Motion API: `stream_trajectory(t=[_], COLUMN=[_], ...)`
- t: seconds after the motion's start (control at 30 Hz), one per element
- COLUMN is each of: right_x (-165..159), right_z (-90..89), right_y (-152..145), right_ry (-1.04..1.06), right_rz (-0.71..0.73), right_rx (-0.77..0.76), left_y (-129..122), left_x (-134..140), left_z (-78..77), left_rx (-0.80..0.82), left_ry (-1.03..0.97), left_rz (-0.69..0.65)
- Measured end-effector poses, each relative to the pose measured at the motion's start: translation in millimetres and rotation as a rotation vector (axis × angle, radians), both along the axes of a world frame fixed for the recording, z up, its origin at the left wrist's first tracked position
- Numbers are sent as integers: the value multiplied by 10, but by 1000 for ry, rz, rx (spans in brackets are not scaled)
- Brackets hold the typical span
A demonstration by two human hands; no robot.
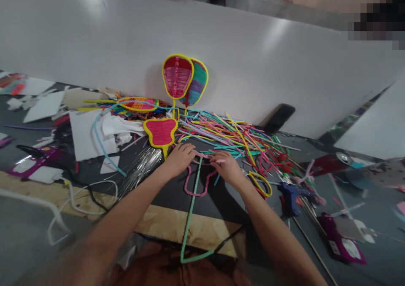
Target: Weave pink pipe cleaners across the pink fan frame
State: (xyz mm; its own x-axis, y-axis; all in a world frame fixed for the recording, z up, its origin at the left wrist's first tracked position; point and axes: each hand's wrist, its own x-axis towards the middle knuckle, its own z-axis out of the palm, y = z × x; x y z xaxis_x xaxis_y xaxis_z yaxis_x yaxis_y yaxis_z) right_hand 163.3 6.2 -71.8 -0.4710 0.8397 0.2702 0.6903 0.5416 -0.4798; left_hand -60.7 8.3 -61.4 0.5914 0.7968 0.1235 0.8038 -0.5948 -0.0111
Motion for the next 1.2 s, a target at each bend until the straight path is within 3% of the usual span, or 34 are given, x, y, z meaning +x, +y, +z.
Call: stream_trajectory(t=[0.17, 0.27, 0.37, 0.53, 0.7, 0.83, 0.97, 1.1, 1.2], right_x=[-56, 64, 196, 339, 488, 360, 149, 143, 226], right_z=[-154, -157, -107, -51, 63, 170, 192, 172, 179], right_y=[95, 45, -79, -301, -314, -374, -500, -512, -434], right_ry=[-18, -57, -132, -338, -505, -464, -474, -450, -132], right_rz=[-38, -159, -249, -208, -244, -266, -255, -301, -305], right_rx=[-19, -5, -15, -26, 34, 44, -145, -307, -370], left_y=[-117, -165, -162, -134, -162, -179, -188, -139, -66], left_x=[-78, -103, -116, -129, -164, -187, -225, -278, -283], left_z=[104, 151, 151, 117, 87, 61, 93, 114, 53], left_rx=[117, 122, 98, 84, 80, 82, 93, 26, -135], left_ry=[23, 50, 34, 2, -11, -13, -28, -230, -609], left_rz=[279, 388, 394, 402, 390, 418, 444, 464, 499])
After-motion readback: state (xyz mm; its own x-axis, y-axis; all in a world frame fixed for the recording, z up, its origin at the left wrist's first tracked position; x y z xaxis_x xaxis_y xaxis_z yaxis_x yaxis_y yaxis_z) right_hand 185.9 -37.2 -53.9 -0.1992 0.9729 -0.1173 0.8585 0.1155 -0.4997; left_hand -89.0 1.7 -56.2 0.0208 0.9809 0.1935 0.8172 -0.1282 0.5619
